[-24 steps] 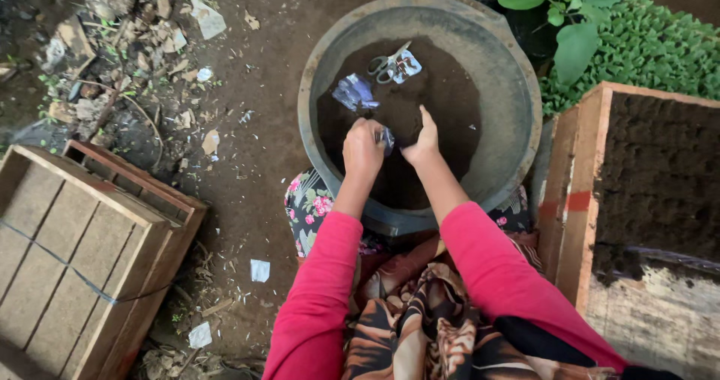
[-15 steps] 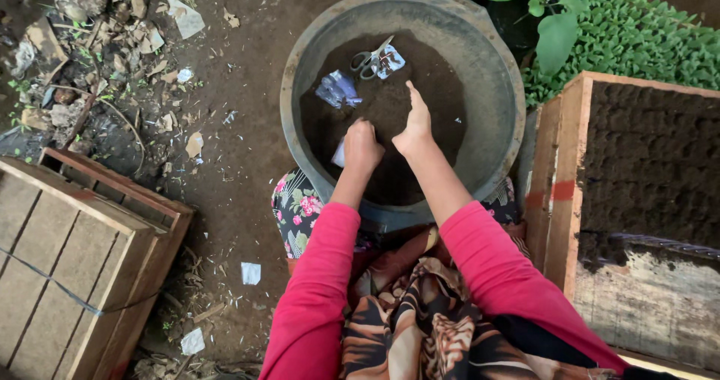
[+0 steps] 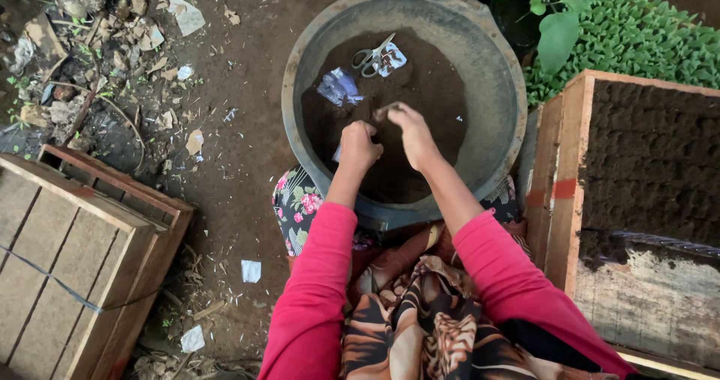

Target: The person scoops soil from a large basin, shapes it into small pucks by hand, and places them into a wooden tray. The person repeats this process multiple times, filling the tray with soil pucks.

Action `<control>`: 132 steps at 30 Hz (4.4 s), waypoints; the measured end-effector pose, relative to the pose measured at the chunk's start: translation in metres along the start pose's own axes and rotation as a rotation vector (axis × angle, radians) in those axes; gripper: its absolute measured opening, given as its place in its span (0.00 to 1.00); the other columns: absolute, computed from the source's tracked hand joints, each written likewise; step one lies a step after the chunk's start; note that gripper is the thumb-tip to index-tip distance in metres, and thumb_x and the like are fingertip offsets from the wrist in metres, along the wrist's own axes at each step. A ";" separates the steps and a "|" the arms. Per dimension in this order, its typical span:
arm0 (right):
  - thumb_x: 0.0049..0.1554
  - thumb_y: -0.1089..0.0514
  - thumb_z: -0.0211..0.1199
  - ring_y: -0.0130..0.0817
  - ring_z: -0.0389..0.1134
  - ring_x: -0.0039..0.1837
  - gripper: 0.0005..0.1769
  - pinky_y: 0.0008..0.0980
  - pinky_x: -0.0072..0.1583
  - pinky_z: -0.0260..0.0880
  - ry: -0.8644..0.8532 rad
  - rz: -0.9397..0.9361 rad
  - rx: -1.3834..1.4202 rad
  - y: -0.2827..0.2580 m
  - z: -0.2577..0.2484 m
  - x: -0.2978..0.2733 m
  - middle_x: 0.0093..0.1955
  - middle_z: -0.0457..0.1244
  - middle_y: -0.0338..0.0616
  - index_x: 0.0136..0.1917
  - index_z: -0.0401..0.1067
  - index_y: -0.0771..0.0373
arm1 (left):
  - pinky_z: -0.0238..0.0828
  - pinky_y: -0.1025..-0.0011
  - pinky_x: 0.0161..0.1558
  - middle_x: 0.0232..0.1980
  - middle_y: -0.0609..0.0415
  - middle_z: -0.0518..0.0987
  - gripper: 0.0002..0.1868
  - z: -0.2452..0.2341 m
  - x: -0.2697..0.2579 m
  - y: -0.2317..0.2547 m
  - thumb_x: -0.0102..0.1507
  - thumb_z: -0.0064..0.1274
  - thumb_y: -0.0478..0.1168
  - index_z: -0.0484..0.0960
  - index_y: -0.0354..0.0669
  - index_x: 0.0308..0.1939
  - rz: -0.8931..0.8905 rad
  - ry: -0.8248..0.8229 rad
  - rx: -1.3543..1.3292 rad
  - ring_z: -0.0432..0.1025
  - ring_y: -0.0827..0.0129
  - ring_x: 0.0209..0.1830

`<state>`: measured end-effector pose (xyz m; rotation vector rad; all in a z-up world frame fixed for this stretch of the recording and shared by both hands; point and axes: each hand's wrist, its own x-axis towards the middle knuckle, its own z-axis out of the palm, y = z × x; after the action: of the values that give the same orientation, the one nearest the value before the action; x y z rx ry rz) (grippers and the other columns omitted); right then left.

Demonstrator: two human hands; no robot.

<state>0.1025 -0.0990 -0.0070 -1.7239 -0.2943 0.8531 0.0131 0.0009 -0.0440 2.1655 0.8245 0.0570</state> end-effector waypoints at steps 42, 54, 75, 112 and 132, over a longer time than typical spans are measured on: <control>0.51 0.67 0.67 0.46 0.72 0.52 0.27 0.43 0.52 0.75 -0.235 -0.258 -0.286 -0.014 -0.032 -0.074 0.55 0.66 0.60 0.65 0.71 0.61 | 0.68 0.50 0.65 0.57 0.35 0.78 0.48 -0.019 -0.041 0.019 0.48 0.66 0.35 0.61 0.45 0.70 0.005 -0.198 -0.130 0.71 0.42 0.62; 0.52 0.65 0.71 0.41 0.72 0.49 0.09 0.34 0.46 0.76 -0.031 -0.594 -0.431 -0.009 -0.036 -0.068 0.49 0.68 0.41 0.47 0.78 0.55 | 0.73 0.55 0.56 0.45 0.46 0.84 0.42 -0.042 -0.050 0.031 0.51 0.61 0.32 0.63 0.43 0.69 0.078 -0.112 -0.222 0.77 0.49 0.54; 0.49 0.56 0.71 0.47 0.72 0.56 0.11 0.45 0.58 0.72 -0.079 -0.268 -0.884 0.029 -0.045 -0.031 0.47 0.72 0.41 0.48 0.79 0.49 | 0.77 0.64 0.48 0.39 0.59 0.84 0.22 0.025 -0.025 -0.022 0.45 0.69 0.39 0.88 0.60 0.43 -0.075 0.146 -0.224 0.79 0.60 0.44; 0.51 0.47 0.69 0.38 0.70 0.50 0.13 0.40 0.55 0.70 0.342 -0.193 -0.257 -0.010 -0.046 -0.004 0.48 0.66 0.42 0.40 0.76 0.58 | 0.72 0.73 0.31 0.31 0.49 0.77 0.17 -0.036 -0.048 0.047 0.55 0.60 0.35 0.82 0.44 0.48 -0.272 0.185 -0.884 0.72 0.67 0.27; 0.43 0.67 0.75 0.31 0.66 0.51 0.28 0.30 0.52 0.72 -0.195 -0.190 0.377 0.066 -0.067 -0.109 0.51 0.61 0.39 0.52 0.62 0.58 | 0.74 0.79 0.29 0.30 0.49 0.76 0.18 -0.035 -0.098 0.139 0.52 0.60 0.28 0.80 0.34 0.47 -0.034 0.135 -1.069 0.72 0.72 0.27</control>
<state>0.0554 -0.2349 -0.0182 -1.2455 -0.3935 0.8752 0.0001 -0.0970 0.0987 1.1418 0.6707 0.5093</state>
